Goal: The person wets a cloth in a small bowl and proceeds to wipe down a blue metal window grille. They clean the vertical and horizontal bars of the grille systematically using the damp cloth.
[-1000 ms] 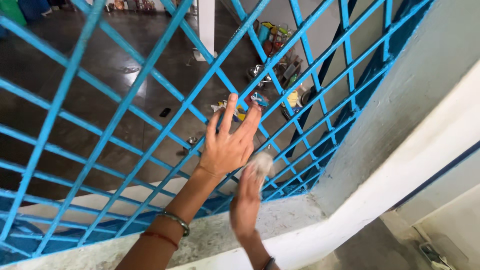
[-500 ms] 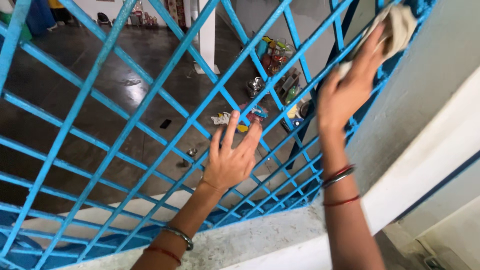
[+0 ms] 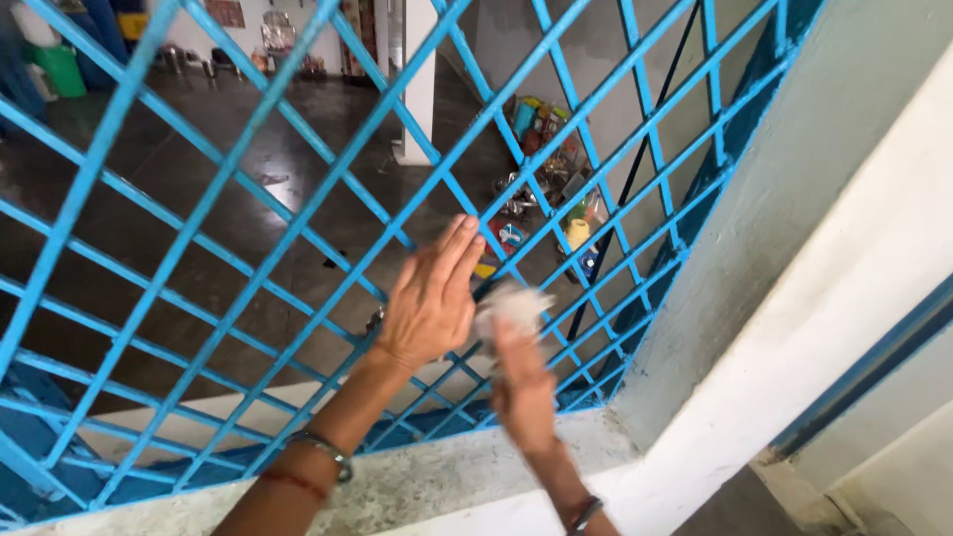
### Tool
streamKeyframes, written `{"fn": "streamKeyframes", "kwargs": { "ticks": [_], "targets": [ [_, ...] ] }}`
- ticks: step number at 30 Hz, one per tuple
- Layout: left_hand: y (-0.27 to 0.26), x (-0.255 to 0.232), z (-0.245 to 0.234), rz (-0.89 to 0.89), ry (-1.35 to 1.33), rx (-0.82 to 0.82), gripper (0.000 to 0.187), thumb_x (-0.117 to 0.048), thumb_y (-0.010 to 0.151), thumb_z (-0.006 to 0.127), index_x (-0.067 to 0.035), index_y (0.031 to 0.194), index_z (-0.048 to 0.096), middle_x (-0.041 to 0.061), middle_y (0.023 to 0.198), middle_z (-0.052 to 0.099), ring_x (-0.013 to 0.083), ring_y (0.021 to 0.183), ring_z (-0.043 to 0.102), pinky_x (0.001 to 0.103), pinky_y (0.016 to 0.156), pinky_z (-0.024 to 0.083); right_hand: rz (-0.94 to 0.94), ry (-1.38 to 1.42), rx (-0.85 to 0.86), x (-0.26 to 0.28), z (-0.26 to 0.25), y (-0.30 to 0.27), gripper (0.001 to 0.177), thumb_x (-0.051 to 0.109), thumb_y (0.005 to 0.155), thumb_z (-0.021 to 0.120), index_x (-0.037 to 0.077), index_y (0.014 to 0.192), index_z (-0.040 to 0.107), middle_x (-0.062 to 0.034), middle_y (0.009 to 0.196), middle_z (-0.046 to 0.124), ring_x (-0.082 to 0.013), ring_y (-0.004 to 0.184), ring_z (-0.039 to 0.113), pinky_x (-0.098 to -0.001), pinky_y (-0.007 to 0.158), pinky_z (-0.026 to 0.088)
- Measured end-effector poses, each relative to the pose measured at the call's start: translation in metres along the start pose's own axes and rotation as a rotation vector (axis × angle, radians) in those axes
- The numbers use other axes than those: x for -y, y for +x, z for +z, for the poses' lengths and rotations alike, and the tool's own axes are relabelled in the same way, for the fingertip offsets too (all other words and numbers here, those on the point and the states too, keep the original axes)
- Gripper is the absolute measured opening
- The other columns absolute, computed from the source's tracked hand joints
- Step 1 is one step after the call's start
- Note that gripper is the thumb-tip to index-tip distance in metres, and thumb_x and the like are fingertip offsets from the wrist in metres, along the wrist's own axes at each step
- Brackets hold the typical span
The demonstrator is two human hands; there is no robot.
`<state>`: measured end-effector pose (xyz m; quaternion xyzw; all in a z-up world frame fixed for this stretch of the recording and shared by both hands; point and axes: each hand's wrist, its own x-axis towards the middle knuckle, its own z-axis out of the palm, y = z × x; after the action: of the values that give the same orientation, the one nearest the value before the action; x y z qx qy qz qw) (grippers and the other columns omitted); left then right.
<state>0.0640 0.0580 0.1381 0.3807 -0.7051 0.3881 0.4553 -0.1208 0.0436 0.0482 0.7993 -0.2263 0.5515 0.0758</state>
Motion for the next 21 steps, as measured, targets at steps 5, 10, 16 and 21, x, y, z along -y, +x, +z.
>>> {"fn": "streamKeyframes", "kwargs": {
  "ticks": [5,10,16,21],
  "targets": [
    [0.028,0.024,-0.046,0.018,0.515,-0.062,0.055,-0.022,0.097,0.056,-0.006,0.150,0.059,0.006,0.166,0.035,0.0266,0.151,0.038,0.045,0.117,0.026,0.000,-0.054,-0.471,-0.037,-0.060,0.162,0.072,0.000,0.096,0.049,0.001,0.165,0.027,-0.0219,0.170,0.036,-0.0366,0.155,0.042,-0.0392,0.130,0.033],
    [0.045,0.022,-0.051,-0.189,0.472,-0.052,0.044,-0.024,0.096,0.056,0.002,0.131,0.062,0.015,0.132,0.059,0.0274,0.142,0.048,0.056,0.114,0.023,0.065,-0.162,-0.537,-0.026,-0.046,0.239,0.073,-0.002,0.101,0.057,0.014,0.167,0.028,-0.0193,0.162,0.045,-0.0373,0.152,0.043,-0.0445,0.134,0.024],
    [0.043,0.025,-0.047,-0.166,0.298,-0.121,0.041,-0.022,0.097,0.053,0.006,0.126,0.062,0.021,0.118,0.067,0.0317,0.127,0.055,0.051,0.120,0.031,0.137,-0.328,-0.352,0.013,0.027,0.143,0.080,-0.011,0.085,0.050,0.003,0.162,0.032,-0.0315,0.153,0.045,-0.0554,0.149,0.034,-0.0578,0.125,0.027],
    [0.047,0.020,-0.059,-0.204,0.147,-0.109,0.037,-0.017,0.097,0.052,0.007,0.123,0.063,0.020,0.112,0.067,0.0323,0.121,0.058,0.050,0.120,0.031,-0.086,-0.212,-0.022,0.050,0.059,0.033,0.077,-0.011,0.072,0.051,-0.001,0.149,0.045,-0.0309,0.146,0.051,-0.0594,0.142,0.038,-0.0605,0.118,0.032]
  ]
}}
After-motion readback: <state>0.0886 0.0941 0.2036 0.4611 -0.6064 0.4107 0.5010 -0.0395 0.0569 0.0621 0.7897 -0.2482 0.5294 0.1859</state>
